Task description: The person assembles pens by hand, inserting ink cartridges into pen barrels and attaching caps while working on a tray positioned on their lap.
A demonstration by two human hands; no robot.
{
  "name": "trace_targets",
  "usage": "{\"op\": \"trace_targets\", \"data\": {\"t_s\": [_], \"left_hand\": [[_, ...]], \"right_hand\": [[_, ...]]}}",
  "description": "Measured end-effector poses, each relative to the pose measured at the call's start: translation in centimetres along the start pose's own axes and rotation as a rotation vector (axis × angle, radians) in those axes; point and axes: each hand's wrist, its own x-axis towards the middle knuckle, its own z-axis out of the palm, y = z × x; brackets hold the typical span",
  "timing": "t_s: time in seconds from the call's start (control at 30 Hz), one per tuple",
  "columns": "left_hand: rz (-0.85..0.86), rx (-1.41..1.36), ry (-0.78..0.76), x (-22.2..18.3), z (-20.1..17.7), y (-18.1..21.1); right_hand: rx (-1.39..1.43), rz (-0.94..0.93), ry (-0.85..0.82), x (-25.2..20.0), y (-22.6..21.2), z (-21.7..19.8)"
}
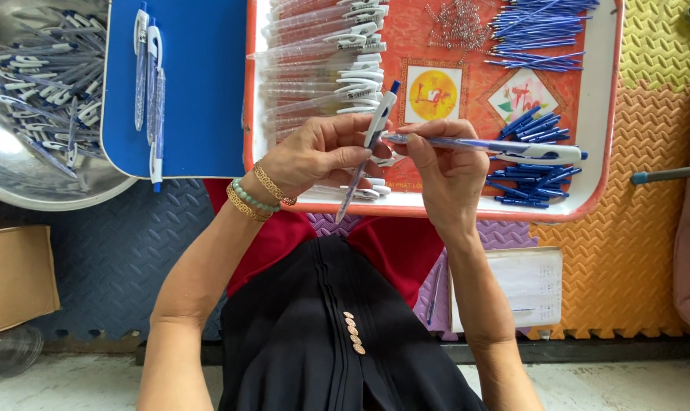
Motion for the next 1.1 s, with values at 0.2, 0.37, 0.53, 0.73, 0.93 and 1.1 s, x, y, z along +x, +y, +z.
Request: {"op": "trace_targets", "data": {"t_s": [0.2,0.37,0.53,0.73,0.93,1.1], "left_hand": [[-0.016,-0.051,-0.019,0.6,-0.2,-1.2],[-0.011,-0.070,0.007,0.7,0.1,-1.6],[0.010,-0.081,0.096,0.8,0.8,-2.2],[0.027,-0.008,0.178,0.8,0.4,-5.0],[-0.031,-0.050,0.192,1.2,0.8,-5.1],[-0.076,-0.085,0.126,0.5,0.9,-4.3]], "right_hand": [[-0.035,-0.044,0.001,-0.3,0.1,0.5],[-0.018,-0.059,-0.003,-0.5,0.5,0.6],[-0.032,-0.092,0.010,-0.5,1.0,0.2],[-0.449,-0.474,-0.088,-1.2,4.0,-1.2],[-0.623,-0.765,-0.073,-3.0,6.1,-1.5],[-0.394,-0.354,0.027,-1.6,2.6,-2.8]]}}
